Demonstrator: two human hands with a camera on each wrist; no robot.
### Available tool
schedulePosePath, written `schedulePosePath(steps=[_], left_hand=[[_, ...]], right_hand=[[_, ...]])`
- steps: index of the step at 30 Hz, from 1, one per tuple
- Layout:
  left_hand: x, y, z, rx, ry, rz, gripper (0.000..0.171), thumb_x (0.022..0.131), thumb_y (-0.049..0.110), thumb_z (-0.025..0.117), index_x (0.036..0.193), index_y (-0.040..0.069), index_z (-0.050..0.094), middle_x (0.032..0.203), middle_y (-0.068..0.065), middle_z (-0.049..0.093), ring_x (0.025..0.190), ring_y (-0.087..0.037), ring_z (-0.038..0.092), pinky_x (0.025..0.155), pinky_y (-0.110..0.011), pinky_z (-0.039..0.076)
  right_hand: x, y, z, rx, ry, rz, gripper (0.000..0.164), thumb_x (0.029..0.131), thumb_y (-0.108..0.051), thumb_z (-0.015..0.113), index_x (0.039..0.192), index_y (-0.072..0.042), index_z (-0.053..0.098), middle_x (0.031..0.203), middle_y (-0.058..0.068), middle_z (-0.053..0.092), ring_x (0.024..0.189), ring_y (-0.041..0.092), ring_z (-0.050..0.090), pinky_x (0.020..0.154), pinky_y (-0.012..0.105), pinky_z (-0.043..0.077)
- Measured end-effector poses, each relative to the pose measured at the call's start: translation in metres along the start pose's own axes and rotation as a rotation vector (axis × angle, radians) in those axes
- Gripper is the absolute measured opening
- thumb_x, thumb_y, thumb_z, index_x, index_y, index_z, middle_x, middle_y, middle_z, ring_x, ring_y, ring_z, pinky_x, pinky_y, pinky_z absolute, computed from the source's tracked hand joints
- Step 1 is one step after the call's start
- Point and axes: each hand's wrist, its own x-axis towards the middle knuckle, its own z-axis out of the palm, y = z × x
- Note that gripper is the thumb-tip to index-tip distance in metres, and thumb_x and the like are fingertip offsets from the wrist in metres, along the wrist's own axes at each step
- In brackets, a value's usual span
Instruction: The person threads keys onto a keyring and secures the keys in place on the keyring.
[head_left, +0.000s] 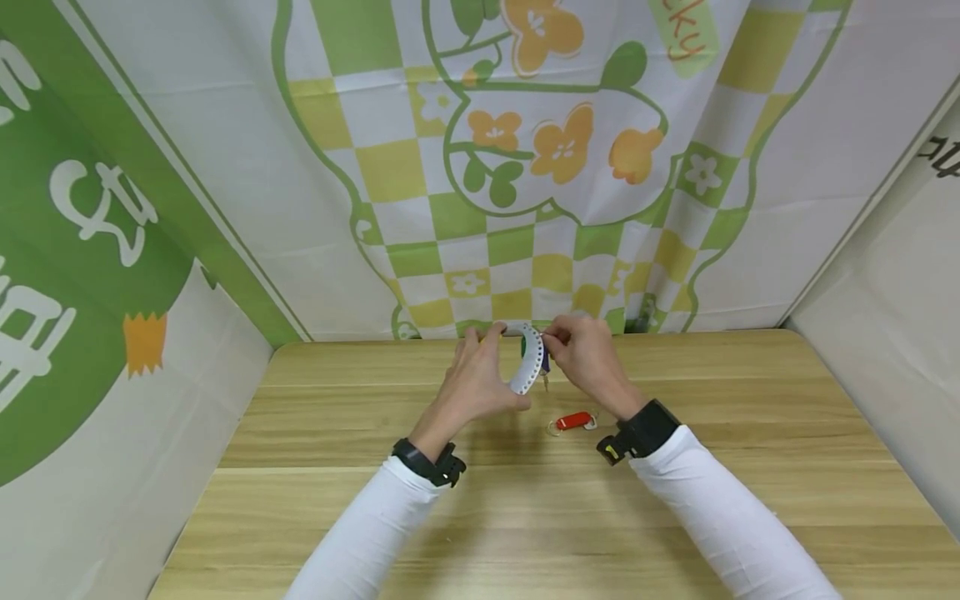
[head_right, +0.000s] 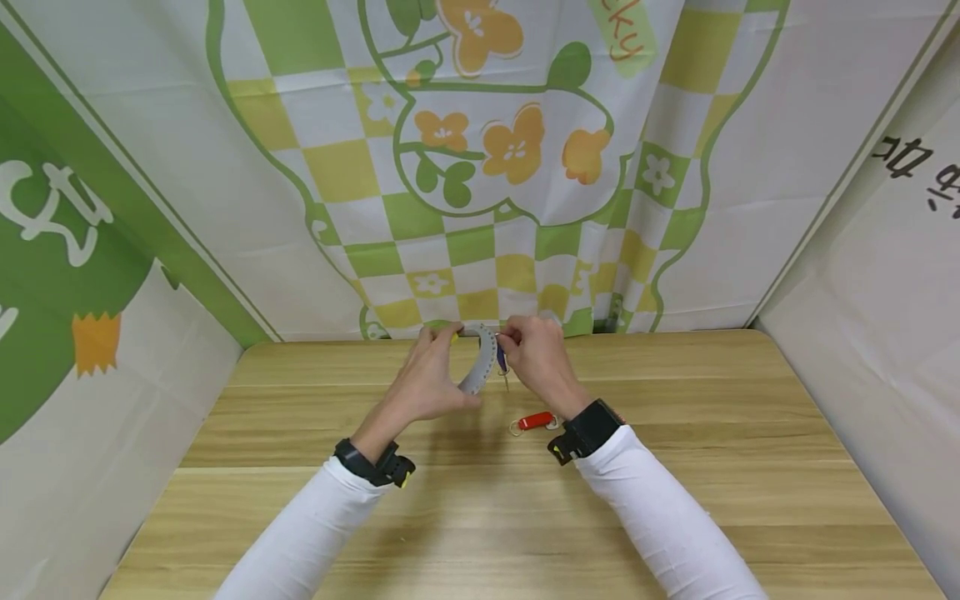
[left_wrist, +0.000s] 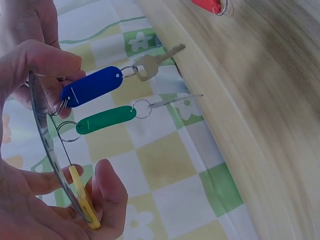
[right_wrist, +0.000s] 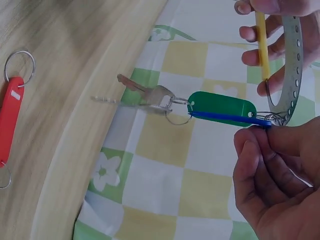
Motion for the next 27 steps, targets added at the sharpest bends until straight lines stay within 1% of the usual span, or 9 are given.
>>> schedulePosePath(steps=[2, 5, 11, 13, 16, 18, 21, 23, 27], left_hand=[[0.0003, 0.0002, -0.0003, -0.001, 0.0, -0.001, 0.115, 0.058, 0.029, 0.096, 0.154, 0.007, 0.038, 0.128, -0.021, 0.045, 0.109, -0.034, 0.05, 0.073, -0.044, 0.053], [0.0006, -0.0004, -0.0002, -0.002, -0.001, 0.003, 0.114, 0.058, 0.028, 0.096, 0.153, 0.005, 0.039, 0.127, -0.021, 0.045, 0.107, -0.034, 0.05, 0.071, -0.042, 0.053], [0.0, -0.0018, 0.0003, 0.003, -0.025, 0.001, 0.112, 0.058, 0.028, 0.095, 0.153, 0.004, 0.039, 0.126, -0.02, 0.044, 0.106, -0.032, 0.049, 0.068, -0.04, 0.051], [-0.0002, -0.0017, 0.0002, 0.006, -0.03, 0.001, 0.112, 0.059, 0.028, 0.095, 0.153, 0.004, 0.039, 0.126, -0.02, 0.044, 0.105, -0.032, 0.049, 0.068, -0.04, 0.051], [0.0001, -0.001, -0.0002, 0.001, -0.024, 0.0, 0.112, 0.06, 0.029, 0.095, 0.153, 0.004, 0.039, 0.127, -0.021, 0.045, 0.105, -0.032, 0.05, 0.07, -0.042, 0.052], [0.0005, 0.0001, -0.0006, -0.003, -0.013, -0.005, 0.113, 0.06, 0.03, 0.096, 0.154, 0.005, 0.038, 0.129, -0.022, 0.045, 0.107, -0.034, 0.051, 0.073, -0.045, 0.054], [0.0012, 0.0018, -0.0012, -0.009, 0.002, -0.014, 0.116, 0.059, 0.032, 0.097, 0.155, 0.005, 0.037, 0.134, -0.023, 0.045, 0.111, -0.036, 0.052, 0.077, -0.049, 0.055], [0.0017, 0.0025, -0.0011, -0.009, 0.009, -0.017, 0.117, 0.059, 0.032, 0.097, 0.155, 0.005, 0.036, 0.137, -0.024, 0.044, 0.114, -0.037, 0.052, 0.079, -0.051, 0.055], [0.0026, 0.0023, -0.0008, -0.008, 0.017, -0.013, 0.116, 0.06, 0.032, 0.096, 0.155, 0.004, 0.036, 0.135, -0.023, 0.044, 0.113, -0.036, 0.052, 0.081, -0.05, 0.055]], right_hand=[[0.0004, 0.0001, -0.0004, 0.01, -0.008, 0.002, 0.008, 0.087, 0.002, 0.074, 0.08, -0.001, 0.075, 0.07, 0.008, 0.069, 0.056, 0.015, 0.062, 0.05, 0.03, 0.052], [0.0001, 0.0003, -0.0011, -0.022, -0.022, -0.035, 0.006, 0.088, 0.002, 0.074, 0.082, 0.0, 0.075, 0.072, 0.008, 0.07, 0.058, 0.016, 0.062, 0.052, 0.03, 0.052], [0.0006, 0.0027, -0.0034, -0.151, -0.03, -0.224, 0.007, 0.086, 0.004, 0.075, 0.081, -0.001, 0.075, 0.074, 0.008, 0.07, 0.065, 0.02, 0.063, 0.061, 0.036, 0.054], [0.0007, 0.003, -0.004, -0.17, -0.03, -0.255, 0.008, 0.086, 0.004, 0.075, 0.079, -0.002, 0.074, 0.073, 0.007, 0.069, 0.066, 0.021, 0.063, 0.063, 0.038, 0.054], [-0.0002, 0.0035, -0.0032, -0.141, -0.041, -0.207, 0.007, 0.088, 0.002, 0.073, 0.082, -0.002, 0.074, 0.074, 0.007, 0.069, 0.066, 0.02, 0.063, 0.062, 0.036, 0.054], [-0.0008, 0.0032, -0.0018, -0.097, -0.037, -0.124, 0.005, 0.09, 0.0, 0.073, 0.085, -0.001, 0.074, 0.076, 0.008, 0.069, 0.065, 0.019, 0.064, 0.06, 0.034, 0.055], [-0.0012, 0.0013, 0.0008, -0.022, -0.003, 0.01, 0.005, 0.091, -0.003, 0.073, 0.087, 0.0, 0.074, 0.078, 0.01, 0.072, 0.065, 0.018, 0.067, 0.058, 0.032, 0.056], [-0.0013, -0.0005, 0.0024, 0.023, 0.027, 0.073, 0.006, 0.091, -0.004, 0.073, 0.088, 0.0, 0.075, 0.079, 0.011, 0.073, 0.064, 0.019, 0.069, 0.057, 0.033, 0.057], [-0.0019, -0.0025, 0.005, 0.075, 0.06, 0.123, 0.007, 0.092, -0.004, 0.072, 0.089, 0.002, 0.075, 0.079, 0.013, 0.073, 0.065, 0.021, 0.071, 0.057, 0.034, 0.058]])
